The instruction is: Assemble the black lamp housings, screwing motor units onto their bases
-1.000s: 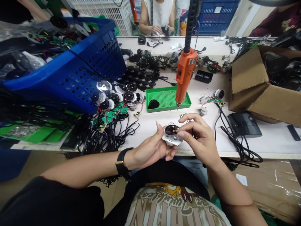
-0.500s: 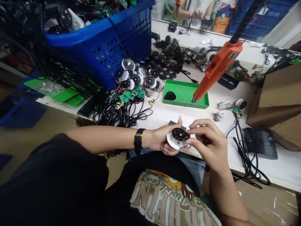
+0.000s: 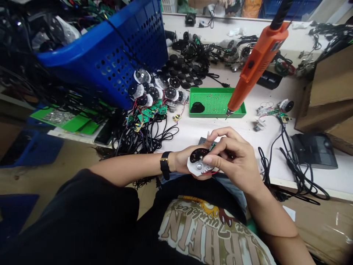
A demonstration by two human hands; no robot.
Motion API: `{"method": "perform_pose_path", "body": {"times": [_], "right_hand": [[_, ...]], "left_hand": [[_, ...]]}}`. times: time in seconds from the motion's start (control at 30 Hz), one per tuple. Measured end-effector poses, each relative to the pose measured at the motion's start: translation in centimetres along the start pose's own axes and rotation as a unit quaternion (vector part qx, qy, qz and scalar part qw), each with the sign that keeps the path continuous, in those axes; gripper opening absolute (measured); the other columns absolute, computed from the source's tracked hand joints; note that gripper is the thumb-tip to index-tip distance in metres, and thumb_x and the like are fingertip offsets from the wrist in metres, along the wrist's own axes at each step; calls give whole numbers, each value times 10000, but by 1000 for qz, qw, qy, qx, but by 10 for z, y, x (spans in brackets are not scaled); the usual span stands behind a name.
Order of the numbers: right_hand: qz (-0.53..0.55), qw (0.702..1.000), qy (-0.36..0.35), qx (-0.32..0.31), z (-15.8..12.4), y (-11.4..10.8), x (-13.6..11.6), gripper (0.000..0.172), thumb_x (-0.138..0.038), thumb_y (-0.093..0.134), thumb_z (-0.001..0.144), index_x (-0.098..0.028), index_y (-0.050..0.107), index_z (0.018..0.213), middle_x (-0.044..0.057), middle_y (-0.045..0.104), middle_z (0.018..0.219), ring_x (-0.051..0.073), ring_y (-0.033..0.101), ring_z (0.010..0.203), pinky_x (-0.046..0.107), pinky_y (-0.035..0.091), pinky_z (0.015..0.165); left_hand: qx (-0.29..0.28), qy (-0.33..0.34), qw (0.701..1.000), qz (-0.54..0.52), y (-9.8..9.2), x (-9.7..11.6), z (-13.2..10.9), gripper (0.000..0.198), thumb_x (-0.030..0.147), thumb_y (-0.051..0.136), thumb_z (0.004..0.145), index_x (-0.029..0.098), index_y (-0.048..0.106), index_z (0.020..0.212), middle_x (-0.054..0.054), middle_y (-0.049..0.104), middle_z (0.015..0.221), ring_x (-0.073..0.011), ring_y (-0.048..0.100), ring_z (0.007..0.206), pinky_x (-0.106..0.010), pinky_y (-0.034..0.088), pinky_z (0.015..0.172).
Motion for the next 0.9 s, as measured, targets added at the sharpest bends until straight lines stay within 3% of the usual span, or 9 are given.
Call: {"method": "perform_pose_path", "body": {"times": [0.1, 0.23, 0.3, 0.4, 0.5, 0.6, 0.7, 0.9], "right_hand": [[-3, 1000, 3, -5, 2, 3, 0, 205, -247, 873, 811, -178, 718, 696, 31, 666, 1077, 20, 344, 513, 245, 355, 502], [-7, 1000, 3, -13, 4, 5, 0, 214, -281, 864, 825, -183, 719, 701, 34, 666, 1077, 31, 356, 525, 250, 370, 510], [-11, 1000, -2, -12, 5, 4, 1, 205, -296, 852, 837, -194, 728, 710, 43, 669, 1067, 75, 460, 606, 255, 395, 537], [-17, 1000, -6, -10, 6, 2, 2, 165, -280, 833, 848, -211, 744, 727, 63, 671, 1059, 179, 610, 881, 264, 435, 599], [-23, 1000, -4, -14, 6, 1, 4, 132, -282, 821, 857, -221, 761, 756, 72, 669, 1071, 222, 625, 1005, 283, 469, 649], [-26, 1000, 2, -17, 5, 1, 6, 120, -293, 815, 864, -227, 770, 775, 76, 665, 1082, 228, 627, 1009, 300, 488, 673], [-20, 1000, 2, -16, 5, 1, 7, 119, -284, 815, 865, -229, 765, 773, 73, 663, 1080, 223, 627, 1001, 298, 488, 673], [-14, 1000, 4, -13, 4, 2, 11, 164, -345, 810, 881, -225, 762, 779, 77, 658, 1075, 216, 630, 971, 295, 491, 662]], "left_hand": [[-13, 12, 1000, 6, 4, 2, -1, 382, 521, 635, 916, 154, 601, 814, -5, 554, 592, -121, 428, 395, -239, 335, 383], [43, -15, 999, 17, 2, 1, -5, 462, 471, 418, 1060, 154, 575, 762, 18, 484, 531, -87, 385, 371, -205, 289, 408], [50, -34, 998, 14, 2, -1, -6, 537, 525, 389, 1073, 166, 545, 706, 23, 449, 493, -82, 350, 345, -213, 276, 403], [9, -30, 999, -7, 6, -1, -5, 614, 565, 375, 1073, 173, 514, 621, 14, 414, 454, -81, 302, 314, -232, 267, 378], [-44, -12, 999, -26, 8, 1, -2, 616, 540, 423, 1064, 170, 517, 580, 6, 401, 425, -90, 300, 297, -239, 253, 365], [-77, -12, 997, -24, 9, 0, -1, 568, 588, 640, 939, 167, 536, 573, -3, 456, 440, -99, 312, 286, -253, 247, 354], [-67, -16, 997, -18, 6, -2, 0, 543, 606, 720, 861, 170, 552, 583, -2, 470, 447, -102, 296, 288, -264, 243, 355], [-47, -30, 998, -18, 2, -6, 0, 559, 647, 656, 888, 183, 557, 591, -1, 435, 433, -114, 255, 291, -278, 224, 362]]}}
Point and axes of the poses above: each hand's wrist, its own z-axis towards the middle knuckle, its own y-axis out of the palm, x = y × z, the point moved 8 cm from there along z, towards the middle knuckle
